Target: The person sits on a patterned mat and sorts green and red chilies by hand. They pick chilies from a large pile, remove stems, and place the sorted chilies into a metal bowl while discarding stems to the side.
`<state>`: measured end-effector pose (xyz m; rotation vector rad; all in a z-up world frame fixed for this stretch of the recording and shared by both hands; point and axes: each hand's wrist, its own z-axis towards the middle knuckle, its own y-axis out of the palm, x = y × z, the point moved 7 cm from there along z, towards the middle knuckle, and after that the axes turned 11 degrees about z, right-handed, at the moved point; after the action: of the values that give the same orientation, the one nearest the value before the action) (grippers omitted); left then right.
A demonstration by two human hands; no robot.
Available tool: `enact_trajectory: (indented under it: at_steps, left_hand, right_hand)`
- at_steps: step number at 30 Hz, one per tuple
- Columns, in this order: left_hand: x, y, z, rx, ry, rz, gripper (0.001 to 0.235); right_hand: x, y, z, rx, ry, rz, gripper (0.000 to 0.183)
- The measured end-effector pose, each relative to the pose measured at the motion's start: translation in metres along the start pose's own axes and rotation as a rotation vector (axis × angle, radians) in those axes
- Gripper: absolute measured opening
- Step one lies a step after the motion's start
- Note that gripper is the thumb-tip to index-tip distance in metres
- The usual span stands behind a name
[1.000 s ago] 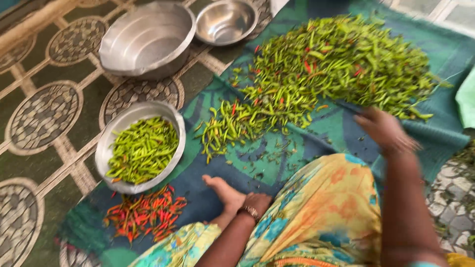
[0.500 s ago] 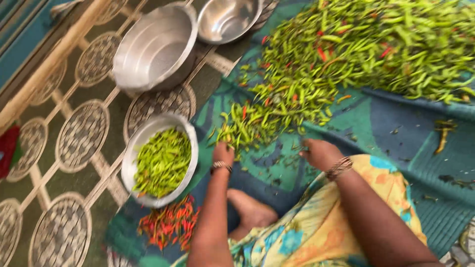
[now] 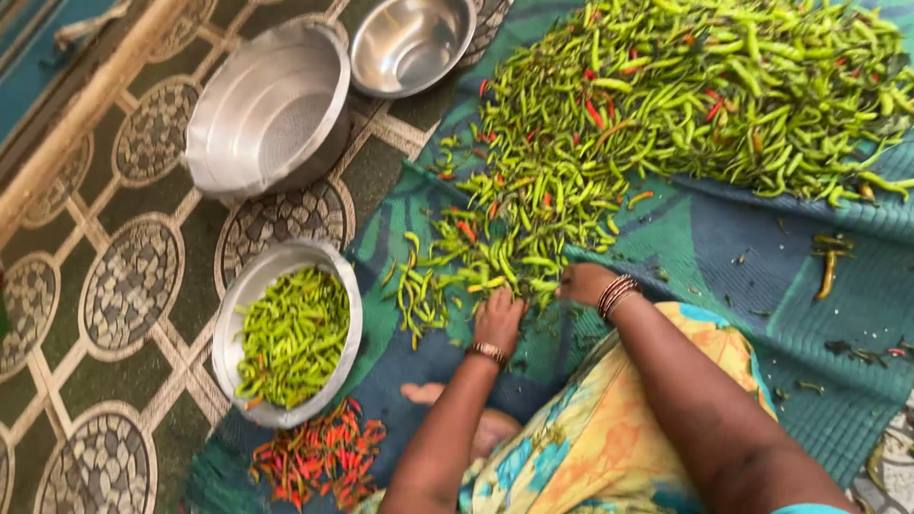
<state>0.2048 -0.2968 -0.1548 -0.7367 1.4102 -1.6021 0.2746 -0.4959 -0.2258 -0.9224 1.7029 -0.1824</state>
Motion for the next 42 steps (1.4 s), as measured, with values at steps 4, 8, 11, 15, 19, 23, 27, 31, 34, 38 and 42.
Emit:
enact_trajectory:
  at_steps: [4,8,11,15,19,23,27,31,34,38,42]
  left_hand:
    - [-0.010,-0.009,-0.063,-0.088,0.143,-0.041,0.025]
    - [-0.039,-0.007,-0.099,-0.243,-0.045,-0.196,0.023]
    - [-0.035,-0.014,-0.113,-0.174,-0.049,-0.196,0.025]
    - [-0.022,-0.017,-0.128,-0.148,-0.145,-0.238,0.025]
    - [-0.022,-0.032,-0.137,-0.122,-0.229,-0.361,0.026]
    - [-0.025,-0.056,-0.140,-0.008,-0.297,-0.428,0.025]
    - [-0.015,-0.076,-0.140,0.082,-0.372,-0.505,0.027]
    - [0.013,-0.099,-0.126,0.250,-0.260,-0.681,0.054]
    - [0.029,-0.069,-0.122,-0.066,-0.398,-0.762,0.045]
    - [0.028,-0.052,-0.132,-0.181,-0.354,-0.647,0.026]
    - [0.011,-0.040,-0.136,-0.094,-0.299,-0.640,0.026]
  right_hand:
    - [-0.003,-0.004,-0.014,-0.032,-0.017,-0.048,0.046]
    - [-0.021,0.001,-0.030,0.061,0.116,-0.179,0.038]
    - [-0.079,0.020,-0.031,0.174,-0.064,-0.291,0.028]
    - [-0.145,0.051,-0.044,0.185,-0.431,-0.544,0.073]
    - [-0.143,0.055,-0.042,0.099,-0.298,-0.606,0.052]
    - [-0.131,0.032,-0.028,0.163,-0.246,-0.503,0.034]
    - [-0.127,-0.028,-0.053,0.575,-0.506,0.032,0.016]
    - [-0.114,0.003,-0.080,0.209,-0.252,0.418,0.010]
    - [-0.131,0.050,-0.107,0.052,-0.285,0.451,0.008]
    - [-0.116,0.092,-0.102,-0.175,0.009,0.571,0.010]
    - [-0.088,0.118,-0.089,-0.437,0.155,0.588,0.015]
